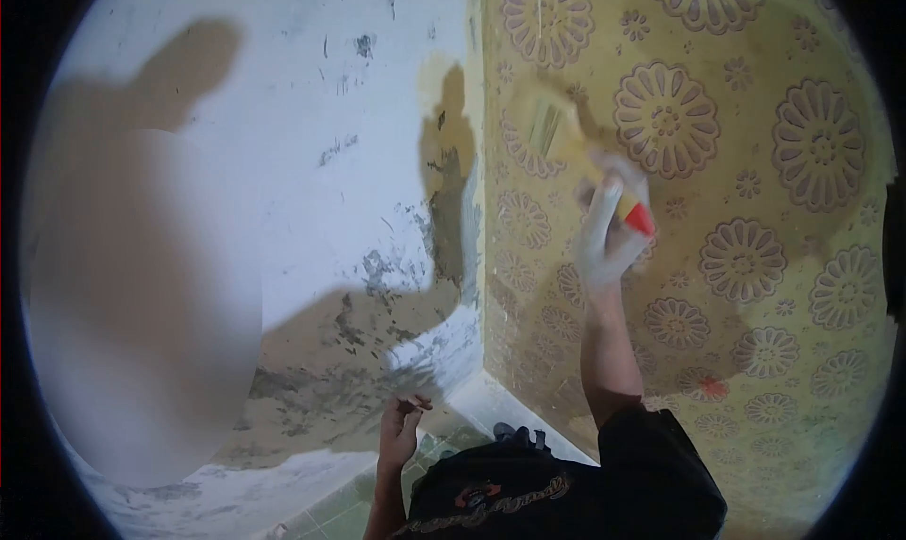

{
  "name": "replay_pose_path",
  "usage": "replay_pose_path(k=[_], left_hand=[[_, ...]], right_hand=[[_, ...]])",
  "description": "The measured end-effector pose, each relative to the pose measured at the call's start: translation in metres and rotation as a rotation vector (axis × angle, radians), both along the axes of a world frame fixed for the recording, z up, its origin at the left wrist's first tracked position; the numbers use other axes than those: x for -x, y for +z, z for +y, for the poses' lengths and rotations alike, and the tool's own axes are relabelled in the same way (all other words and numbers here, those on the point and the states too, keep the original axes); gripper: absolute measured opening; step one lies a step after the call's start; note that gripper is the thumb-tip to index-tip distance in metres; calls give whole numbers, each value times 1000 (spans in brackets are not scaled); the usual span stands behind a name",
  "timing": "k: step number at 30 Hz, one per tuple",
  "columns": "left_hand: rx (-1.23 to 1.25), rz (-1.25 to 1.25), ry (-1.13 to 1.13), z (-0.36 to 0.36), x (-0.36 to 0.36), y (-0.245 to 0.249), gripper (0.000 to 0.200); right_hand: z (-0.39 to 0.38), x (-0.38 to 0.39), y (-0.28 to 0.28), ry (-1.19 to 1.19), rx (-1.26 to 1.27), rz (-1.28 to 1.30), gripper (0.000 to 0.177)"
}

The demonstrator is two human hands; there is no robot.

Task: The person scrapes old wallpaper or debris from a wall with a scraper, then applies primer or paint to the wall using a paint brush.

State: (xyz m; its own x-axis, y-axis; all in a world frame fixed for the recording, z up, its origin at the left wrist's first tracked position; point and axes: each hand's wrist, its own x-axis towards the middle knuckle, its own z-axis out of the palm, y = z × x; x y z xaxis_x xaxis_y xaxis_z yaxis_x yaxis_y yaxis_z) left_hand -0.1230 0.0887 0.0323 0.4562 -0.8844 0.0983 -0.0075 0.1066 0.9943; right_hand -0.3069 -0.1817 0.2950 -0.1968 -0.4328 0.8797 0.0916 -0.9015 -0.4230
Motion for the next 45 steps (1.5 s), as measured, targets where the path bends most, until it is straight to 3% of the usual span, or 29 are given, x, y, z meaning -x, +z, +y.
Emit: replay_pose_path(k=[3, 5, 7, 11, 14, 19, 23, 29, 31, 33, 36, 39, 45], left_hand=[[-8, 0, -16, -6, 11, 4, 16], [11, 28, -39, -9, 19, 4, 16], [8, 22, -30, -11, 27, 4, 16], [-35, 4, -26, -9, 40, 6, 15], [-53, 20, -10, -9, 49, 2, 15], [-96, 40, 34, -14, 69, 9, 15], [-70, 47, 65, -21, 85, 7, 13], [-97, 50, 91, -20, 105, 7, 10], [-103, 74, 95, -18, 109, 3, 10], [-112, 96, 95, -14, 112, 3, 10], [-157, 54, 66, -11, 112, 7, 10], [-170, 77, 71, -6, 110, 7, 9], [-147, -3, 67, -3, 103, 8, 8]], right_hand=[[-1, 1, -83, 52, -91, 175, 16], [10, 0, -160, 153, -352, 330, 18], [37, 6, -186, 193, -510, 504, 18], [61, 7, -255, 324, -763, 430, 19], [70, 15, -276, 473, -964, 327, 20], [75, 26, -298, 697, -997, 128, 24], [71, 32, -296, 722, -1014, 158, 24], [46, 11, -255, 722, -920, 69, 26], [24, -8, -234, 692, -688, -63, 26], [13, -29, -185, 838, -664, -249, 24], [8, -62, -163, 781, -666, -288, 20], [4, -80, -199, 631, -705, -144, 17], [21, -65, -280, 551, -811, -55, 17]])
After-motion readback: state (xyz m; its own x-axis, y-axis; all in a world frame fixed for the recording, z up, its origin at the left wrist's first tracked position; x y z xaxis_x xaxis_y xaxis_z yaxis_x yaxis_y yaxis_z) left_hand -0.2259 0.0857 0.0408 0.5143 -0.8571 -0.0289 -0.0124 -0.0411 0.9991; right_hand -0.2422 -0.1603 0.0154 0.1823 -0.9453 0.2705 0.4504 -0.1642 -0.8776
